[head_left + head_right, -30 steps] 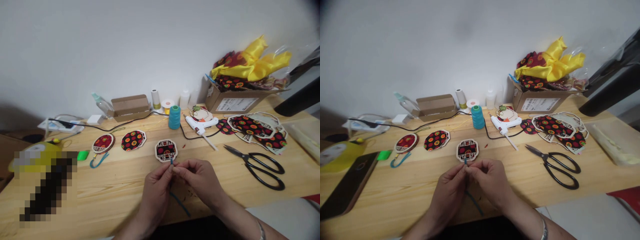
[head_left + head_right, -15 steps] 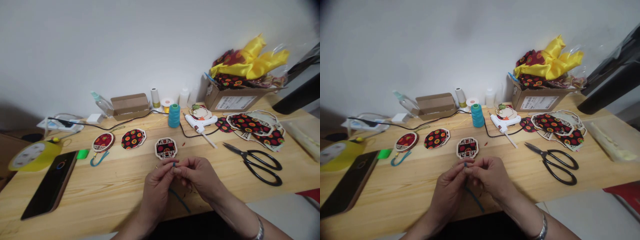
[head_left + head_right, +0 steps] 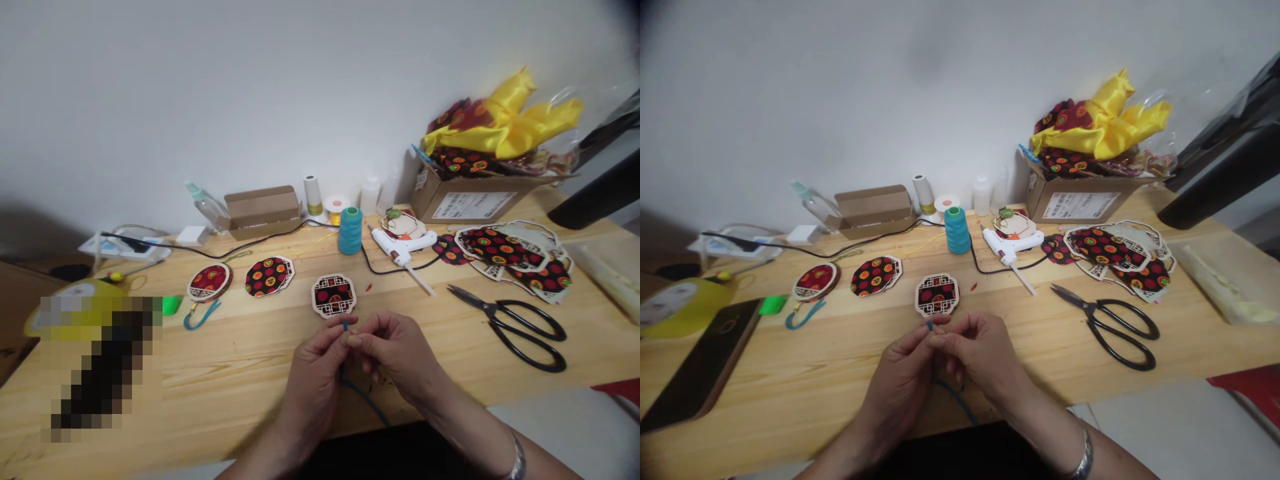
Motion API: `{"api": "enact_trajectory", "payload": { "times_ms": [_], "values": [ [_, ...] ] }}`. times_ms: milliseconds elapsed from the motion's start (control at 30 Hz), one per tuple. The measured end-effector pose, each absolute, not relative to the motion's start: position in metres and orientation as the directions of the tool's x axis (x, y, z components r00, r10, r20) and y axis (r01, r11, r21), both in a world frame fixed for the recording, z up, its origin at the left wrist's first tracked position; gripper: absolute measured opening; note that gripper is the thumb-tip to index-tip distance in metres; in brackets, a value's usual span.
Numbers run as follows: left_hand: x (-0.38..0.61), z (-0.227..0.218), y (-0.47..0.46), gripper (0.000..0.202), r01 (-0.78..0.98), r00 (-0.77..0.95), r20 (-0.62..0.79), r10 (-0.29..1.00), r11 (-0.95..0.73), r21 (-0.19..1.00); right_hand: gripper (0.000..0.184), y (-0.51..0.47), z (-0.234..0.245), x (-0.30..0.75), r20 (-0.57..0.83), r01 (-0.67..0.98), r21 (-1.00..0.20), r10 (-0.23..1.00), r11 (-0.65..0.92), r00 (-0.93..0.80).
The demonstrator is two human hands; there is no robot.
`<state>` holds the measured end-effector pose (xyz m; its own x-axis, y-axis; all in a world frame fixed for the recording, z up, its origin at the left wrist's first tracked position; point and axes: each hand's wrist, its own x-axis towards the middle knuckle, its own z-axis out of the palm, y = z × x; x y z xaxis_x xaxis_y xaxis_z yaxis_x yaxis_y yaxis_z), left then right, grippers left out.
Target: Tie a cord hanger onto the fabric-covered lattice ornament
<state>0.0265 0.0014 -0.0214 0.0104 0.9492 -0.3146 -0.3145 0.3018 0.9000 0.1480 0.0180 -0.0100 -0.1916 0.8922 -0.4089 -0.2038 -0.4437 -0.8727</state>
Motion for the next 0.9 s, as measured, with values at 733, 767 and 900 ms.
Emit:
{"api": "enact_trajectory", "payload": {
  "times_ms": [733, 767, 900],
  "values": [
    [0.024, -0.018, -0.001, 0.024, -0.213, 0.090, -0.317, 0.944, 0.329, 0.920, 0.010, 0.032, 0.001, 0.169, -0.241, -0.057, -0.961, 0.920, -0.271, -0.310],
    [0.023, -0.017, -0.002, 0.024, -0.201, 0.091, -0.319, 0.943, 0.331, 0.922, 0.010, 0.032, -0.001, 0.168, -0.259, -0.086, -0.950, 0.911, -0.300, -0.320],
    [0.024, -0.013, -0.003, 0.021, -0.186, 0.133, -0.362, 0.923, 0.382, 0.905, 0.007, 0.032, -0.005, 0.167, -0.259, -0.134, -0.939, 0.907, -0.317, -0.331]
  ]
}}
